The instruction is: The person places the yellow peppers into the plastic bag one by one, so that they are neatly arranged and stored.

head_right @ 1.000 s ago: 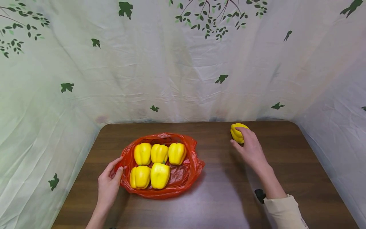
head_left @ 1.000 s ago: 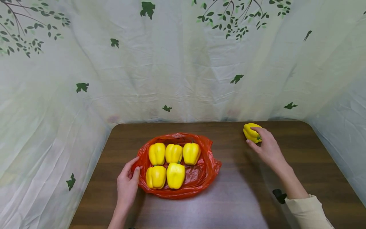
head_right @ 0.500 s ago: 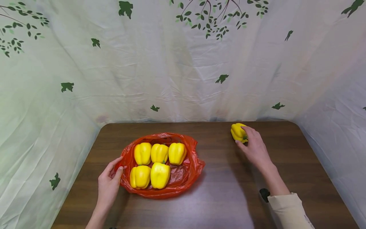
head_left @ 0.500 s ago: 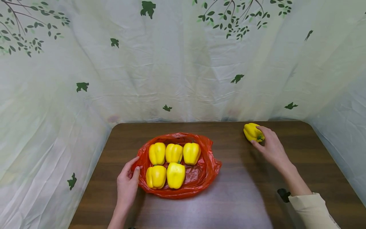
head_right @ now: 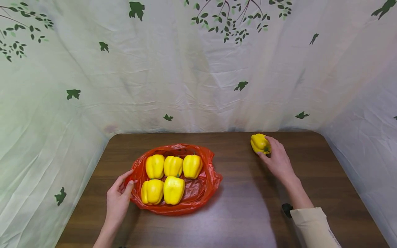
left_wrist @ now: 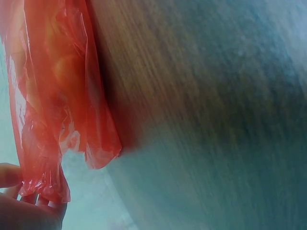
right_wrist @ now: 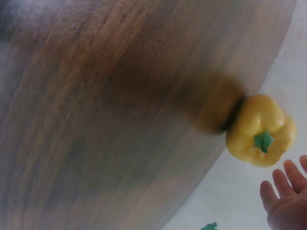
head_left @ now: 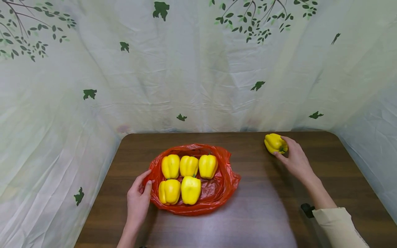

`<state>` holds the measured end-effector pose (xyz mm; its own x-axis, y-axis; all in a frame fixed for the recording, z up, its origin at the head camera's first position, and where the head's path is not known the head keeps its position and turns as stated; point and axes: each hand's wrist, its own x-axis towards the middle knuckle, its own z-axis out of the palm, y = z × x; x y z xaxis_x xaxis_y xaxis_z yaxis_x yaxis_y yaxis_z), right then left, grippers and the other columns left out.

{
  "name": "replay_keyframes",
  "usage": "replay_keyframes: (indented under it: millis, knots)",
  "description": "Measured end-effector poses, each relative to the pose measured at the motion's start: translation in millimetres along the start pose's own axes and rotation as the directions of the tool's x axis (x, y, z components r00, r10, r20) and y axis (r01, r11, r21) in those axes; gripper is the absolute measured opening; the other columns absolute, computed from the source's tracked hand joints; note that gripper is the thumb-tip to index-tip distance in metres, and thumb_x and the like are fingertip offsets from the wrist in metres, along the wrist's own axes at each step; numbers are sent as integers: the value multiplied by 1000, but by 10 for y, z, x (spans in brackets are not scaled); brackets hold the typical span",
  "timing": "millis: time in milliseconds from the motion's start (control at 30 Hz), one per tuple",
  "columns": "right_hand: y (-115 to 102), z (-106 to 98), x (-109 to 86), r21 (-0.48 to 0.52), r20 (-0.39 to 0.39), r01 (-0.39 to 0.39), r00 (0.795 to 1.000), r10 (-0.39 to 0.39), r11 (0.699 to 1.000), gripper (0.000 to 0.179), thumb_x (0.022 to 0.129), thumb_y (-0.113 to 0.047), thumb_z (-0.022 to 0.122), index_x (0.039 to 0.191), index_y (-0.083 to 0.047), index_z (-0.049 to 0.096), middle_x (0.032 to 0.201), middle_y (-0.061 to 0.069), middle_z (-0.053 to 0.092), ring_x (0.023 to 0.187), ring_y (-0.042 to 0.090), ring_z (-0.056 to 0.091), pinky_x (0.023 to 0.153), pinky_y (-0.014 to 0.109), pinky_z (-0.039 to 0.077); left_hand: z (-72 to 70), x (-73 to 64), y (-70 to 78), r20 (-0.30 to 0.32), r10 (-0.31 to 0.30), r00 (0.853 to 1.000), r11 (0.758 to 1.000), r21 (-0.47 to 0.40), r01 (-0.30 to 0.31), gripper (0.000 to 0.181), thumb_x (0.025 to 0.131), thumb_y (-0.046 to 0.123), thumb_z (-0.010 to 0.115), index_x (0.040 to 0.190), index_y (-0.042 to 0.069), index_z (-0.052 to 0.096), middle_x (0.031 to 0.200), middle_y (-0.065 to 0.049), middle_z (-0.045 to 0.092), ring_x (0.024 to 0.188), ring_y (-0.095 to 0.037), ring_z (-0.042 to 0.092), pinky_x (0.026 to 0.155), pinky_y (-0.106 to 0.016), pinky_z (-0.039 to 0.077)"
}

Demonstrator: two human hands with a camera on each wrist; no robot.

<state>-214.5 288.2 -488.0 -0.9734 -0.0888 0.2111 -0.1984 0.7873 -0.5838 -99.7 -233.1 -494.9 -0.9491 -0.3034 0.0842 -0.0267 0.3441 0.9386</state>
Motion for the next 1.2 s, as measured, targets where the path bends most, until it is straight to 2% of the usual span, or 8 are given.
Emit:
replay_keyframes:
  millis: [767,967,1200]
  knots:
    - [93,53,118,25,-38,-58,998,59,998,67,94,-27,68,145,5,36,142,31,40,127,49,37,101,65,32,7,2,5,-5,-4,1000,1000,-1,4,37,100,9,57,135,16,59,136,-6,56,112,-22,58,84,-12,48]
    - [118,90,168,38,-34,-95,995,96,995,76,93,-36,67,147,5,33,145,31,37,128,49,37,102,65,32,5,-4,18,-7,-3,1000,1000,6,3,36,100,10,57,135,16,59,136,-6,56,114,-22,57,84,-11,47]
    - [148,115,219,74,-13,-147,989,148,986,85,93,-44,65,150,5,27,149,30,33,131,49,35,104,65,31,18,3,12,-31,36,999,999,-11,-37,35,99,6,58,133,14,61,131,-7,59,111,-23,60,85,-12,48]
